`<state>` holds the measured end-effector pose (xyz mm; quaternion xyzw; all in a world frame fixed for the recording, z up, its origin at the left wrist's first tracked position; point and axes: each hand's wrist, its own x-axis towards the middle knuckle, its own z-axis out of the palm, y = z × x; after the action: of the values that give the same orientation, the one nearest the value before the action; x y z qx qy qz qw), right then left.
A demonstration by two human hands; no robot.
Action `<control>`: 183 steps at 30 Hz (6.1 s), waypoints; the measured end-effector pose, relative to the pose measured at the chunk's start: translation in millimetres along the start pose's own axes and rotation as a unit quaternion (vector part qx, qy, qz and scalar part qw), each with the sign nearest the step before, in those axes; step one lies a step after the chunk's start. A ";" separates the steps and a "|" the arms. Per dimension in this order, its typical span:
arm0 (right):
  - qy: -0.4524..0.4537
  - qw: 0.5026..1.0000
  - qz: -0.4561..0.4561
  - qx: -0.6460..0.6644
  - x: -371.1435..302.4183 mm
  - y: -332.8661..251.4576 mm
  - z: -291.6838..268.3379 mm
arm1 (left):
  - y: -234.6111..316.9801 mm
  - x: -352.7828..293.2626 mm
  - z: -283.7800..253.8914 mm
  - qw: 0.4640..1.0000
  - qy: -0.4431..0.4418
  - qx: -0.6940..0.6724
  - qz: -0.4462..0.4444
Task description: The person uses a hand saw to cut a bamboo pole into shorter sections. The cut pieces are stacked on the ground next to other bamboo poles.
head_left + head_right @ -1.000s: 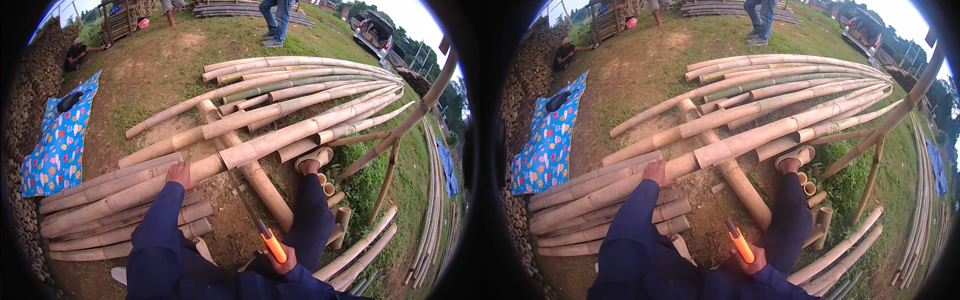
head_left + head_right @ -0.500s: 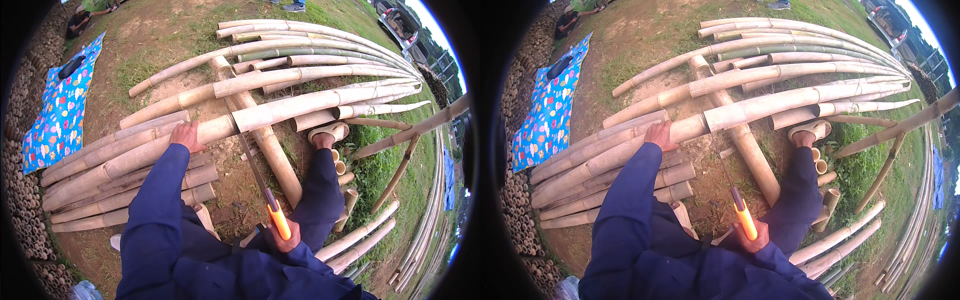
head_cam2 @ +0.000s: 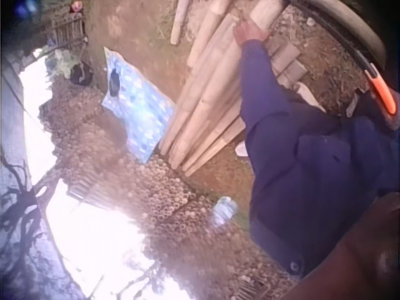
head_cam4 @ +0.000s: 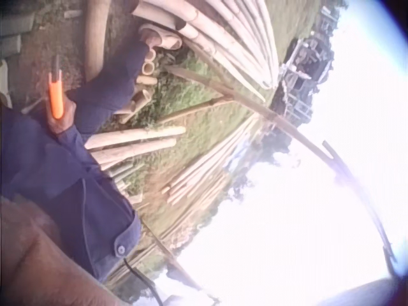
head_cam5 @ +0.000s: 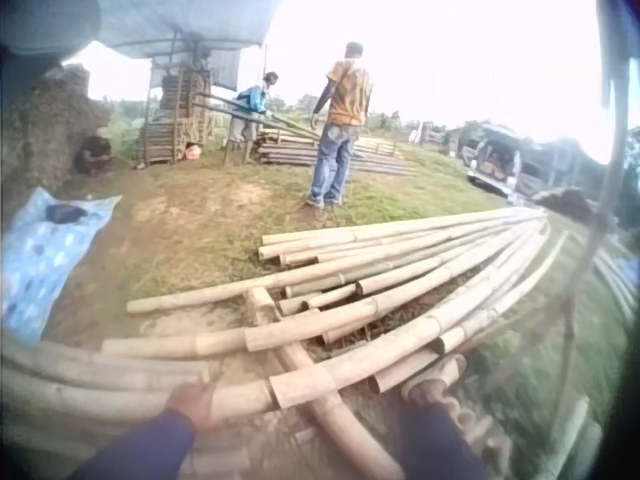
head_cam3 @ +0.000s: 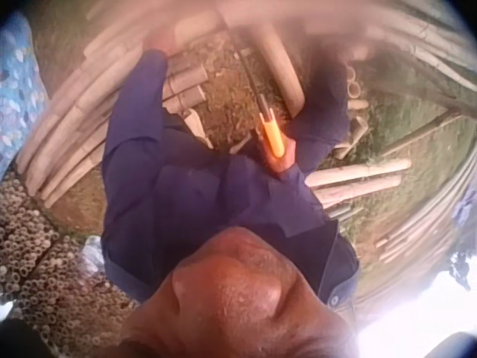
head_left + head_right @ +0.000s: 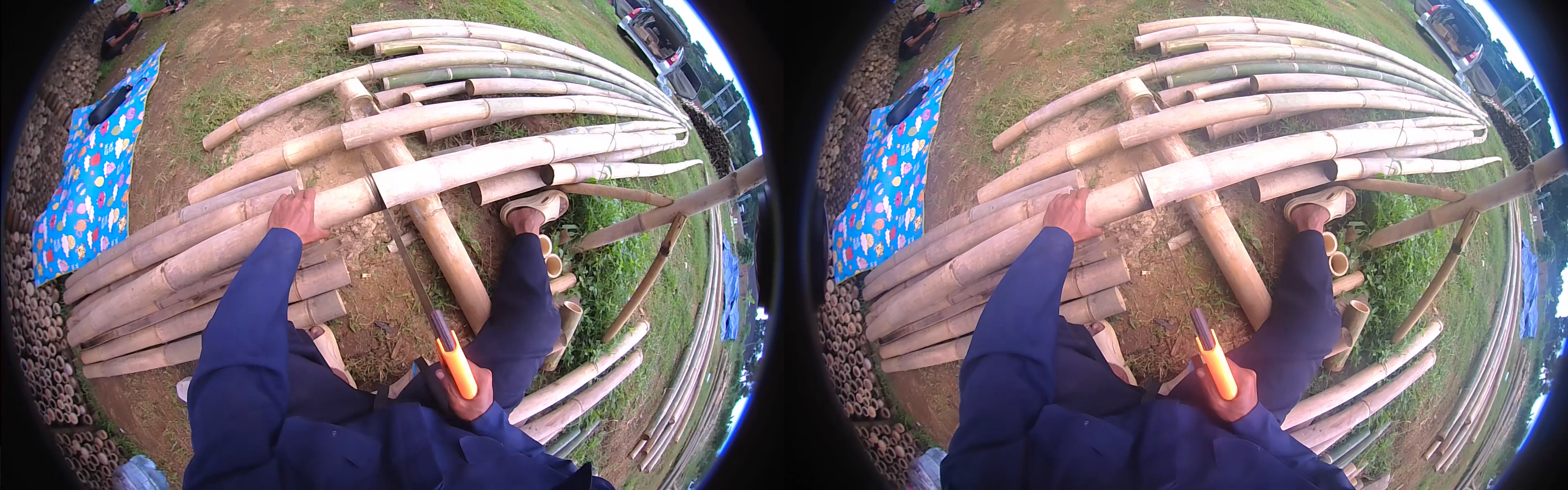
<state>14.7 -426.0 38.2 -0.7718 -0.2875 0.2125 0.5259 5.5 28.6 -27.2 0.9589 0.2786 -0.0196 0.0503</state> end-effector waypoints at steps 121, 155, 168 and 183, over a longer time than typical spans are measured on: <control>-0.124 0.920 0.203 0.311 32.5 59.3 21.3 | -119.1 274.6 55.7 0.919 -0.015 -0.328 -0.217; -0.046 0.998 0.039 0.025 31.4 19.5 17.3 | 3.3 11.1 -9.7 0.997 -0.028 -0.060 0.038; -0.036 0.998 0.020 -0.043 30.4 30.2 19.1 | 17.4 5.1 -16.5 0.998 -0.043 -0.043 0.008; -0.061 0.997 0.032 -0.029 33.4 31.3 17.3 | 5.8 8.3 -2.4 0.998 -0.040 -0.044 0.010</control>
<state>35.5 -400.6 2.0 -0.7811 -0.3000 0.2672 0.4779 15.7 28.4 -24.9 0.9570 0.2674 -0.0449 0.1033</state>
